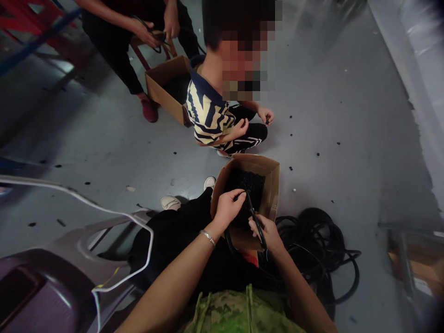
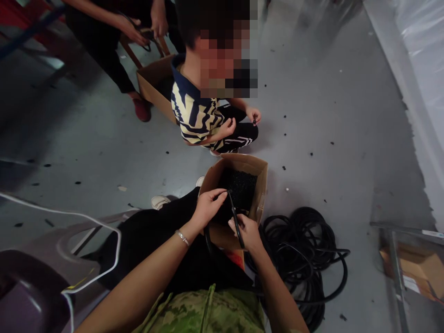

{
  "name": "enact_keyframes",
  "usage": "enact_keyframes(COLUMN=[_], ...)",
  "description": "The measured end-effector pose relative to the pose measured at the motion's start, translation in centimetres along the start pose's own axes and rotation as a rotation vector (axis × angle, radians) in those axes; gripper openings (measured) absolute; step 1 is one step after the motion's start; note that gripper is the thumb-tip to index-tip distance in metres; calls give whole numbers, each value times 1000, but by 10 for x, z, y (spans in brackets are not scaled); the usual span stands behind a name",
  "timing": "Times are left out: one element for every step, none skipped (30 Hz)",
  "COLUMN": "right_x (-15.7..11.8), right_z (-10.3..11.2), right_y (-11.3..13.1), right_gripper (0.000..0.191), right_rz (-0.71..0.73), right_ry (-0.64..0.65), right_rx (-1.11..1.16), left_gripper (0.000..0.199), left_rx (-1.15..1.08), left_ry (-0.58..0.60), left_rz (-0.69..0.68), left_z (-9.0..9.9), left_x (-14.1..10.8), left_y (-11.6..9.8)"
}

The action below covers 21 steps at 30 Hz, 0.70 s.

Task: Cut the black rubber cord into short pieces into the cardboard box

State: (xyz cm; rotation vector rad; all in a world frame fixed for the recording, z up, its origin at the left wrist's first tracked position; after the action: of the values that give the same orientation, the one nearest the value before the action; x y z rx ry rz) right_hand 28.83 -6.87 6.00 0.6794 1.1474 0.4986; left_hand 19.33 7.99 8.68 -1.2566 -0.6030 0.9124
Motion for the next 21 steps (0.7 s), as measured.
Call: enact_keyframes(right_x=[0, 0, 0, 0, 0, -1, -1, -1, -1, 0, 0, 0, -1, -1, -2, -2, -3, -4, -4, -5, -6], right_z=[0, 1, 1, 2, 2, 1, 1, 2, 3, 4, 5, 6, 7, 7, 7, 7, 7, 7, 7, 7, 7], right_y=[0, 1, 2, 3, 3, 4, 4, 3, 3, 3, 3, 3, 3, 3, 3, 3, 3, 3, 2, 2, 1], right_gripper=[40, 40, 40, 40, 39, 39, 38, 38, 37, 36, 35, 34, 34, 34, 35, 36, 37, 38, 39, 39, 40], right_rz=[-4, -6, -4, 3, 12, 24, 37, 50, 64, 79, 93, 105, 115, 122, 125, 126, 125, 123, 121, 120, 120], right_ry=[-1, -1, 1, 6, 13, 17, 17, 8, -11, -38, -66, -89, -106, -118, -125, -128, -129, -133, -139, -144, -152], right_rx=[-4, -9, -13, -18, -26, -39, -57, -82, -112, -144, -175, -202, -223, -238, -248, -252, -252, -249, -246, -245, -246], left_gripper=[21, 21, 20, 20, 21, 21, 21, 21, 21, 21, 21, 21, 21, 20, 20, 20, 21, 21, 21, 22, 22], left_rx=[2, 4, 6, 6, 6, 4, 2, -1, -7, -15, -24, -33, -42, -49, -54, -59, -65, -70, -75, -79, -83], left_ry=[-1, -5, -8, -9, -9, -7, -6, -6, -8, -9, -8, -4, 1, 7, 14, 22, 32, 43, 55, 65, 73], left_rz=[-3, -4, -2, -1, 1, 2, 3, 6, 11, 17, 21, 22, 20, 18, 16, 17, 19, 23, 27, 32, 38], left_z=[0, 0, -1, -1, -1, -1, -1, -1, -1, -1, -2, -2, -2, -3, -3, -3, -4, -5, -5, -6, -7], left_x=[0, 0, 0, 0, 0, 0, 0, -1, -1, -1, -1, -1, -1, 0, 0, -1, -1, -1, -2, -2, -3], left_y=[-1, -1, 0, 0, 0, 1, 1, 1, 2, 3, 3, 3, 3, 3, 3, 3, 4, 4, 5, 5, 6])
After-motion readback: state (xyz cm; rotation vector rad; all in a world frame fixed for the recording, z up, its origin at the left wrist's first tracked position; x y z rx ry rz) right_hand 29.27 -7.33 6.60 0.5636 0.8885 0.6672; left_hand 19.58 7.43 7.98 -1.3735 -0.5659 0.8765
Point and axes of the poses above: each hand's wrist, its own x-axis towards the middle knuckle, its own z-axis out of the back of the hand, y = z × x, the point moved 8 cm from there along x, towards the middle knuckle, and after that the axes turned 13 degrees about -z, right-handed, at the moved point
